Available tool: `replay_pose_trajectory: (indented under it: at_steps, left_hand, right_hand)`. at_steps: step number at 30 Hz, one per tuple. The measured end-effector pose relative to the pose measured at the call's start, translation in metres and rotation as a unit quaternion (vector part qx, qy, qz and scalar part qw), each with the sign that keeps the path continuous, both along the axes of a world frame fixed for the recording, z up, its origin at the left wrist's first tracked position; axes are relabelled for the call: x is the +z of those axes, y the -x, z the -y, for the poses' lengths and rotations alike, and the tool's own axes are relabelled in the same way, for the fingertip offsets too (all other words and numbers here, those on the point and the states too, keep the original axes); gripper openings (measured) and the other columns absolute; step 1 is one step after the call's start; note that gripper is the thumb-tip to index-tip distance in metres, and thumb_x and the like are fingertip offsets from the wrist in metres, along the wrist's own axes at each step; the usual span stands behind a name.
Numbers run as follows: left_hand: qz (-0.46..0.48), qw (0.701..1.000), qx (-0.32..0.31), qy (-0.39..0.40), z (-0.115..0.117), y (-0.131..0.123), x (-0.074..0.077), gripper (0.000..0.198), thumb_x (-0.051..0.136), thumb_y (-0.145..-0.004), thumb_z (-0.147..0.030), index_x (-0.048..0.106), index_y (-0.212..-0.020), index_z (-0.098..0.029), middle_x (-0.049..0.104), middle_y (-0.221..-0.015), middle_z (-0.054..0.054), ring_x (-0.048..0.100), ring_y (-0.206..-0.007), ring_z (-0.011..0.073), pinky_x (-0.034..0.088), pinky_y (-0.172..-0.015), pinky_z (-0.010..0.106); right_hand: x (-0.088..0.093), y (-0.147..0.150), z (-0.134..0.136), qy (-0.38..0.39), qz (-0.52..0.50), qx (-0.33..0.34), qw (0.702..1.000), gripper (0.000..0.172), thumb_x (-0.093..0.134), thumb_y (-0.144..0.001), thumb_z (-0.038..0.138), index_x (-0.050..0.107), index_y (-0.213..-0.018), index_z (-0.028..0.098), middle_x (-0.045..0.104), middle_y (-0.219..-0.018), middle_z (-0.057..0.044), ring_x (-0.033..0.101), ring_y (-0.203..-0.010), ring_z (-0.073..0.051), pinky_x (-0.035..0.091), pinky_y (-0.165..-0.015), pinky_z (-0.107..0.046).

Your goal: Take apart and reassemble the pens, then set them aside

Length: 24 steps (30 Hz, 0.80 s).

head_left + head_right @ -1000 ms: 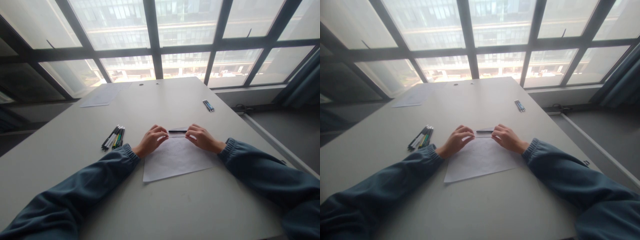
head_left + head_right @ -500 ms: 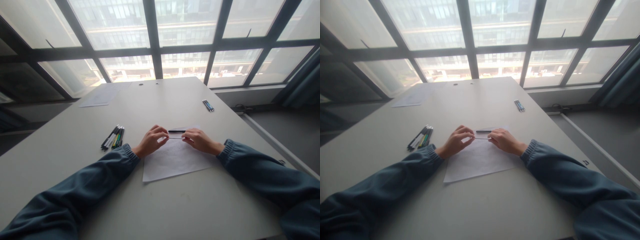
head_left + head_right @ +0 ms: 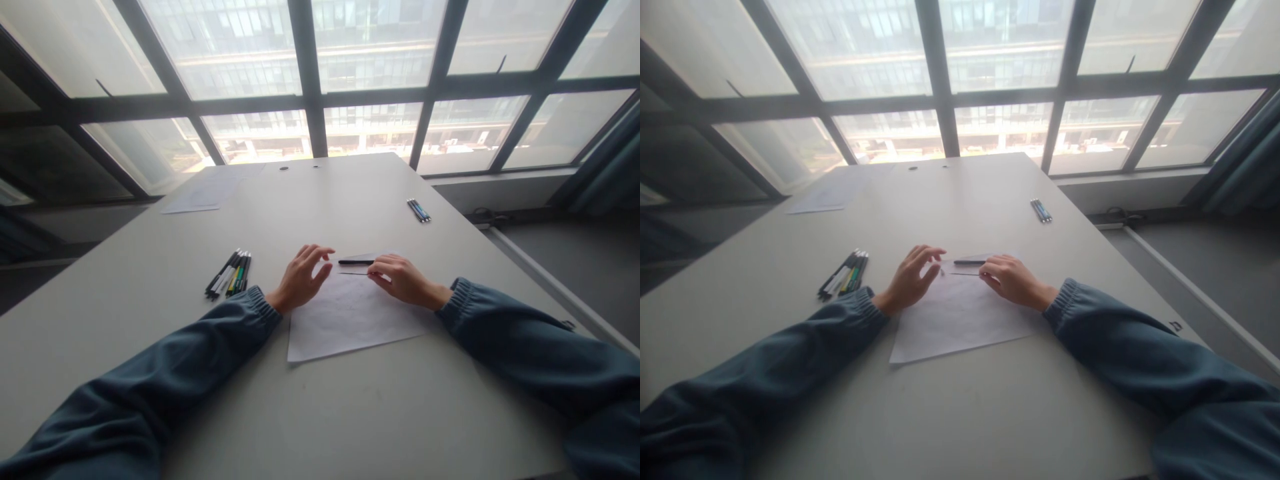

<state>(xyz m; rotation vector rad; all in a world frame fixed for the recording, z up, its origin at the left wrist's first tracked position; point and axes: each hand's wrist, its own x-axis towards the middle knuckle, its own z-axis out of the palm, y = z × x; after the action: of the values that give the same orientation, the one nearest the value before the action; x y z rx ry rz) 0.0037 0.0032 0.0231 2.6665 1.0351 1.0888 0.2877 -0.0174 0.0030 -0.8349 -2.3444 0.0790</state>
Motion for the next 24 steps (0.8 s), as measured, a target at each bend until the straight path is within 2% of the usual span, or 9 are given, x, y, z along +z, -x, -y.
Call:
replay_pose_trajectory:
  at_steps: [3, 6, 10, 16, 24]
  left_hand:
    - [-0.007, 0.998, 0.065, 0.021, -0.005, 0.002, -0.006, 0.022, 0.048, -0.101, -0.035, 0.061, -0.112, -0.020, 0.064, -0.087, 0.003, 0.060, -0.087, 0.0190, 0.050, -0.081, 0.033]
    - [-0.048, 0.995, 0.078, 0.042, -0.010, 0.005, -0.012, 0.024, 0.057, -0.097, -0.042, 0.063, -0.107, -0.021, 0.063, -0.082, 0.001, 0.061, -0.080, 0.0187, 0.048, -0.075, 0.032]
    - [-0.073, 0.994, 0.065, 0.044, -0.013, 0.007, -0.017, 0.028, 0.068, -0.089, -0.045, 0.066, -0.104, -0.022, 0.065, -0.079, 0.000, 0.062, -0.075, 0.0188, 0.048, -0.071, 0.031]
    - [-0.078, 0.996, 0.032, 0.040, -0.013, 0.007, -0.015, 0.010, 0.068, -0.090, -0.031, 0.069, -0.087, -0.022, 0.068, -0.079, 0.001, 0.062, -0.075, 0.0175, 0.048, -0.069, 0.029]
    - [0.049, 0.998, -0.017, 0.020, -0.009, 0.002, -0.012, 0.011, 0.067, -0.093, -0.029, 0.073, -0.093, -0.020, 0.072, -0.084, 0.003, 0.065, -0.077, 0.0158, 0.053, -0.074, 0.029]
  right_hand:
    - [-0.001, -0.003, 0.000, -0.004, -0.025, -0.030, 0.999, 0.016, 0.053, -0.098, 0.020, 0.065, -0.087, 0.019, 0.066, -0.080, -0.005, 0.057, -0.073, -0.017, 0.044, -0.075, -0.030]
    - [-0.001, -0.006, -0.002, -0.002, -0.050, -0.056, 0.997, 0.016, 0.053, -0.097, 0.019, 0.065, -0.086, 0.019, 0.065, -0.078, -0.004, 0.058, -0.073, -0.017, 0.044, -0.075, -0.030]
    - [0.001, -0.006, -0.003, 0.000, -0.068, -0.083, 0.994, 0.015, 0.054, -0.095, 0.018, 0.064, -0.084, 0.019, 0.063, -0.076, -0.004, 0.057, -0.072, -0.017, 0.044, -0.073, -0.031]
    - [0.000, -0.005, -0.003, 0.004, -0.075, -0.080, 0.994, 0.015, 0.054, -0.095, 0.017, 0.065, -0.084, 0.019, 0.064, -0.076, -0.004, 0.057, -0.071, -0.017, 0.044, -0.073, -0.030]
    - [-0.001, -0.006, -0.004, 0.006, -0.070, -0.067, 0.995, 0.015, 0.054, -0.096, 0.018, 0.065, -0.086, 0.019, 0.065, -0.079, -0.004, 0.058, -0.074, -0.017, 0.045, -0.074, -0.030]
